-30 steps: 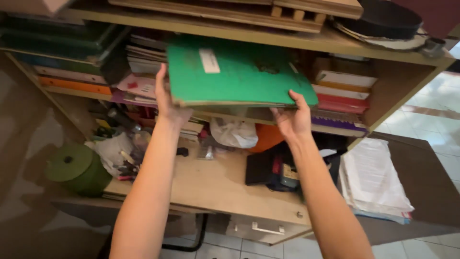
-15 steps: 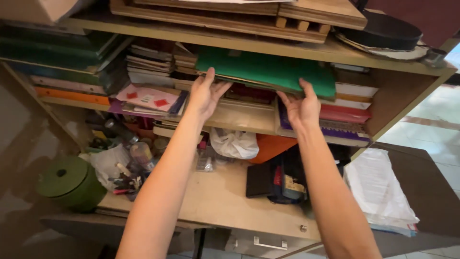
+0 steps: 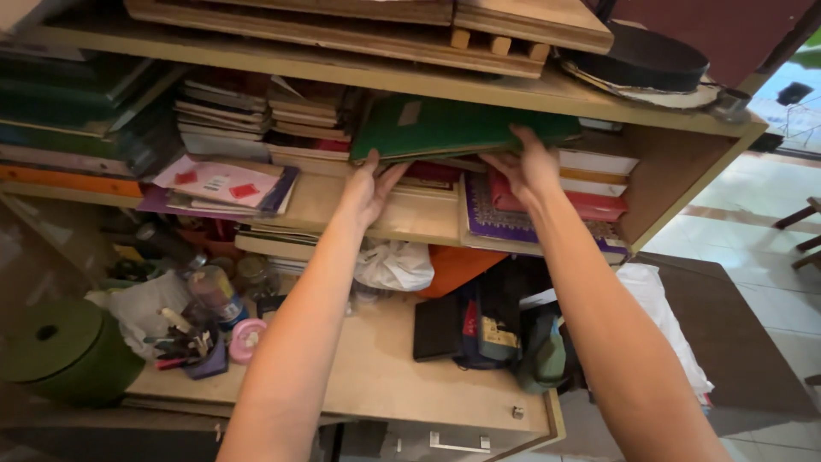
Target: Organizing books and folders on a shelf.
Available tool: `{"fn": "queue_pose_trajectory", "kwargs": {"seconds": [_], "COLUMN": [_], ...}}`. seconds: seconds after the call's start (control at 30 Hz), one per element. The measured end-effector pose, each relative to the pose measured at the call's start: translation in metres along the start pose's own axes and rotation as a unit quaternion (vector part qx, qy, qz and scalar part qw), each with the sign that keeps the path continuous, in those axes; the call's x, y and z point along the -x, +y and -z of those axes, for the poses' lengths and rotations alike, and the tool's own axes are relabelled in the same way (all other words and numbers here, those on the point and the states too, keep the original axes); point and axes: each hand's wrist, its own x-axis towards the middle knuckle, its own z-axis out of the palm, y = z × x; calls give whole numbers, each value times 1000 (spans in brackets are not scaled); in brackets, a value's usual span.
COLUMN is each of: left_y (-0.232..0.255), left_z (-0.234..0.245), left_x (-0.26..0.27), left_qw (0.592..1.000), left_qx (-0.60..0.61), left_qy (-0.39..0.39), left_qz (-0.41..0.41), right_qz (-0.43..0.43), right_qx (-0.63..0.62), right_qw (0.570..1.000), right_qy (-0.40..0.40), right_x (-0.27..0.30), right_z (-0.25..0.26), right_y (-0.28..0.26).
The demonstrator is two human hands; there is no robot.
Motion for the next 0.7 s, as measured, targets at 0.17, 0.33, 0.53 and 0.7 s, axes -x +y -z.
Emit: {"fn": "queue_pose_trajectory", "kwargs": {"seconds": [0.17, 0.33, 0.53, 0.7], "left_y": [-13, 9, -1, -7], "left_z": [51, -20, -39, -10], "left_x": [-58, 8, 46, 21], "left_qw": [999, 986, 797, 750], "left_qx": [-48, -146, -487, -500], "left_qy": [3, 81, 243, 190], "left_qz": [16, 3, -262, -388], "right_qz": [-37, -64, -139, -35], "right_qx": [-7, -7, 59, 48], "right_qw": [999, 995, 987, 995], "right_qy": [-18, -72, -46, -84], "right_x": [-28, 3, 29, 6], "right_z": [17, 4, -20, -13], "right_y": [10, 4, 8, 24]}}
